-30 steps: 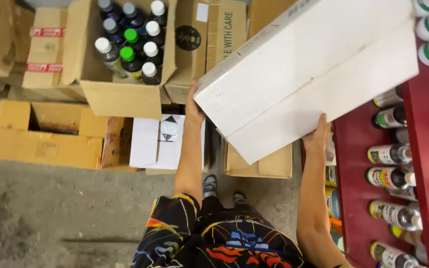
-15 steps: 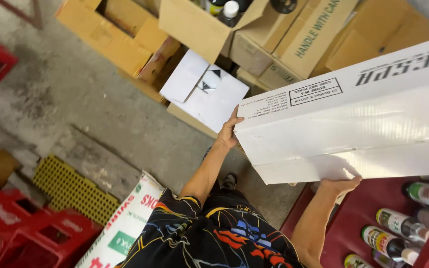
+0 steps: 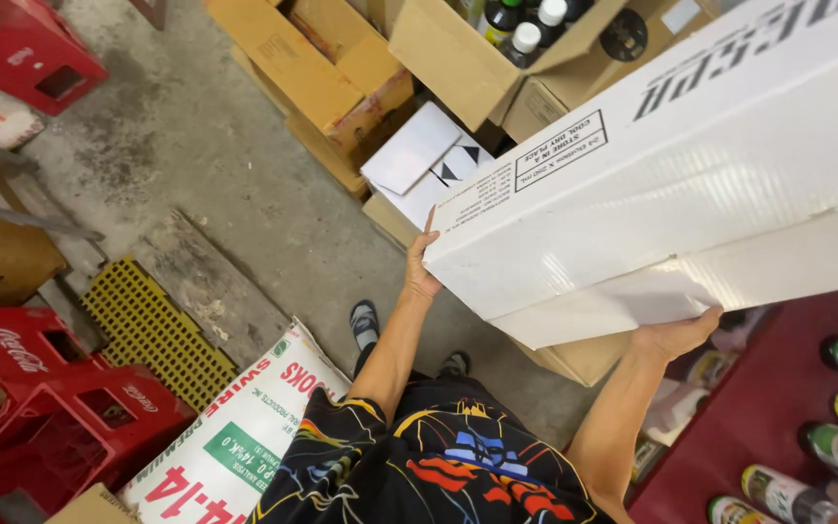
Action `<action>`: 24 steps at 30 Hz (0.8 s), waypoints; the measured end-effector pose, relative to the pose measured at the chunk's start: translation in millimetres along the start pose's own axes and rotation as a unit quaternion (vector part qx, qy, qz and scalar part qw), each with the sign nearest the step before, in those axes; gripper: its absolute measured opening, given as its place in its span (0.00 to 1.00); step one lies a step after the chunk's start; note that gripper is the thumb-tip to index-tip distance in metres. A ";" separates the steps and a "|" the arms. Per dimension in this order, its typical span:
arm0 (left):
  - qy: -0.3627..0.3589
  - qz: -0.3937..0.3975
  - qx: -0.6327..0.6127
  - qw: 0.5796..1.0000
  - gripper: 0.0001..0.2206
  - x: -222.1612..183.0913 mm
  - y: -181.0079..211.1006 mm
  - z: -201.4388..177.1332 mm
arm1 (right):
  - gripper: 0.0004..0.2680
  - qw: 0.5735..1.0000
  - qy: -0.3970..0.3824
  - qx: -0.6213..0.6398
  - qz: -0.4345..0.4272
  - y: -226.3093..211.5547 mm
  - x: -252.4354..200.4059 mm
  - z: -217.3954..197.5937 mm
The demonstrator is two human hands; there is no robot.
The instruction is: Organizing various liquid bottles on shelves and into cardboard boxes in an agricultural storage environment.
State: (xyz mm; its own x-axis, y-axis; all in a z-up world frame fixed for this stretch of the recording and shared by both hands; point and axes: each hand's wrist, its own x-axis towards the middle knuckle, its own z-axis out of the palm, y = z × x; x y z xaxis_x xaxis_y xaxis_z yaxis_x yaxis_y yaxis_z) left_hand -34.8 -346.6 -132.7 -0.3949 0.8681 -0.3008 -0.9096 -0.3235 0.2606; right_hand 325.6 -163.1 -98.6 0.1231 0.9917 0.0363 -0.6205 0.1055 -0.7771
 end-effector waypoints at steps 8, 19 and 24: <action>-0.012 0.076 -0.070 0.995 0.36 12.2 92.4 -76.8 | 0.20 0.998 -0.046 -0.003 0.043 66.1 -8.9 139.4; 0.027 0.161 -0.133 0.978 0.34 -7.2 238.3 -150.6 | 0.12 0.979 -0.159 -0.124 -0.022 190.7 -55.6 361.1; 0.070 0.188 -0.182 0.963 0.34 0.4 270.0 -170.5 | 0.12 0.966 -0.169 -0.196 0.005 233.4 -70.8 441.9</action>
State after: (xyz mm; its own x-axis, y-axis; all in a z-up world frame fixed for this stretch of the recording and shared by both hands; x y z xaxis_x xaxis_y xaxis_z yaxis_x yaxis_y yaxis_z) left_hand -302.6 -497.8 -218.9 -0.6948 0.6130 -0.3762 -0.6745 -0.7369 0.0449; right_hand -170.2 -176.4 -4.9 -0.1824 0.9667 0.1793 -0.2713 0.1258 -0.9543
